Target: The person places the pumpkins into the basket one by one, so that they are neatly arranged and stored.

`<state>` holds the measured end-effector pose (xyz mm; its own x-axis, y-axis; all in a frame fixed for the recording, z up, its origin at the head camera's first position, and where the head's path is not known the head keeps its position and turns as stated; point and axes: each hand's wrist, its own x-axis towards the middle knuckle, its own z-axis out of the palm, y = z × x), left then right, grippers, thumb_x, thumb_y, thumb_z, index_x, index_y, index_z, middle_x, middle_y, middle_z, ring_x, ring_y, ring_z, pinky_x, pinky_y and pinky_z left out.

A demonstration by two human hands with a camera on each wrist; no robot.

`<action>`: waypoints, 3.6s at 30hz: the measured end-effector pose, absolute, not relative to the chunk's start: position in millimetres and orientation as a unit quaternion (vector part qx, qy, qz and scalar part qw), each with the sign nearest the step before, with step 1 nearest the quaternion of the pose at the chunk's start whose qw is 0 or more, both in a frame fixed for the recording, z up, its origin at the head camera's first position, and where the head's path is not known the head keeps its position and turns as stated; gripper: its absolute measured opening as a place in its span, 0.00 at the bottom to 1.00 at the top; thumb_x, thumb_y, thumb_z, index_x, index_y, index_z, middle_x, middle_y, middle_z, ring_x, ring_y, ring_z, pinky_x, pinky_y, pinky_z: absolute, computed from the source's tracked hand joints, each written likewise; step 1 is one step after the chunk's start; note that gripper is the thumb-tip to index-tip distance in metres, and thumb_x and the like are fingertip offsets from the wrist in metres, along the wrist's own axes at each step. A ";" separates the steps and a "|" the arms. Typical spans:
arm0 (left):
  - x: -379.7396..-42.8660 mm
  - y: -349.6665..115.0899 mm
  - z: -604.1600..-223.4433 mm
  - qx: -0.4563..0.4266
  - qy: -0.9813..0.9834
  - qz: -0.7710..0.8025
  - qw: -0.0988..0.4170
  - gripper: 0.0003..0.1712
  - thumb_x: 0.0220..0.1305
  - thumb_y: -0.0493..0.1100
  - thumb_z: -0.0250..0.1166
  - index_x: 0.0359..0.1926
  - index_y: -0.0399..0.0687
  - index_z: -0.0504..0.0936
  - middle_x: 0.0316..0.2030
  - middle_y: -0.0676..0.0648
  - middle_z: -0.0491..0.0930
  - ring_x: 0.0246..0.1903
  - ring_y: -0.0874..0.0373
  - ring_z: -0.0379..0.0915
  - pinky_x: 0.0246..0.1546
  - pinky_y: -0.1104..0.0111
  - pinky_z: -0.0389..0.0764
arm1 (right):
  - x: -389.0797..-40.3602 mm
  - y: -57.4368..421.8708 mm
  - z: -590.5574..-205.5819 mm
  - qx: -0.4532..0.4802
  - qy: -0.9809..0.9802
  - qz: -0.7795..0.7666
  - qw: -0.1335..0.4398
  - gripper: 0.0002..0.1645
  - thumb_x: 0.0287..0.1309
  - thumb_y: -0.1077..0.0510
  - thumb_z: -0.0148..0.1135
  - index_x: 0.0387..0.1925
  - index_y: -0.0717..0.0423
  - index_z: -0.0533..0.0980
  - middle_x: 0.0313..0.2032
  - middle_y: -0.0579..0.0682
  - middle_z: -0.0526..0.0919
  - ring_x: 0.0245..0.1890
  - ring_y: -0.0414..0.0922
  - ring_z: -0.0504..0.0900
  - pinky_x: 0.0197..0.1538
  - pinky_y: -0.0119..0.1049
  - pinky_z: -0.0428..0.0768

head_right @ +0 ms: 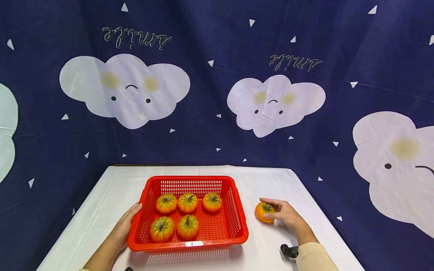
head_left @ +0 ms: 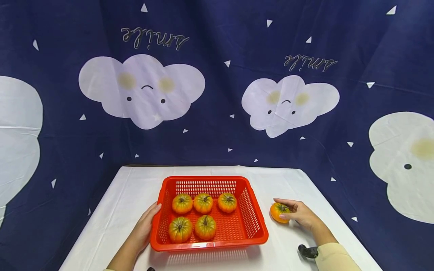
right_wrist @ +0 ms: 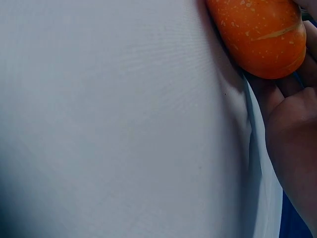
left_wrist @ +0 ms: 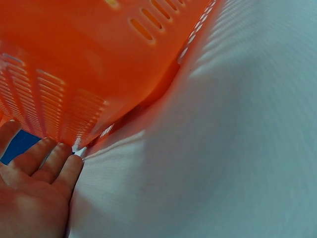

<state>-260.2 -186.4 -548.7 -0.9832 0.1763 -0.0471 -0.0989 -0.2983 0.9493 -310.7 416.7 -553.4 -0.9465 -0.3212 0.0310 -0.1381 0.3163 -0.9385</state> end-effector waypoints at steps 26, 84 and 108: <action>-260.8 -184.4 -546.8 0.038 0.582 0.808 0.086 0.38 0.83 0.53 0.49 0.81 0.35 0.55 0.76 0.30 0.61 0.73 0.36 0.59 0.66 0.50 0.71 | -326.0 412.4 -531.9 -0.143 0.831 -0.534 0.061 0.36 0.61 0.63 0.76 0.70 0.62 0.76 0.66 0.62 0.77 0.60 0.40 0.80 0.61 0.26 0.74; -258.9 -185.6 -549.5 0.043 0.572 0.815 0.083 0.38 0.83 0.53 0.50 0.80 0.34 0.57 0.75 0.30 0.62 0.72 0.38 0.61 0.67 0.52 0.71 | -373.6 296.6 -448.1 -0.349 0.765 -0.537 0.077 0.32 0.60 0.70 0.73 0.65 0.73 0.75 0.58 0.63 0.83 0.50 0.52 0.86 0.51 0.42 0.86; -259.8 -185.3 -550.0 0.035 0.572 0.815 0.079 0.38 0.83 0.53 0.50 0.81 0.34 0.57 0.75 0.30 0.62 0.71 0.38 0.62 0.65 0.53 0.73 | -358.9 256.5 -451.3 -0.399 0.768 -0.481 0.140 0.29 0.59 0.63 0.77 0.62 0.63 0.80 0.59 0.60 0.80 0.56 0.54 0.81 0.58 0.45 0.83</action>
<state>-259.8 -185.3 -550.0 -0.9850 0.1693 -0.0344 -0.0899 -0.3321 0.9389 -358.9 256.5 -451.3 -0.6416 -0.7482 0.1689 -0.4788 0.2186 -0.8503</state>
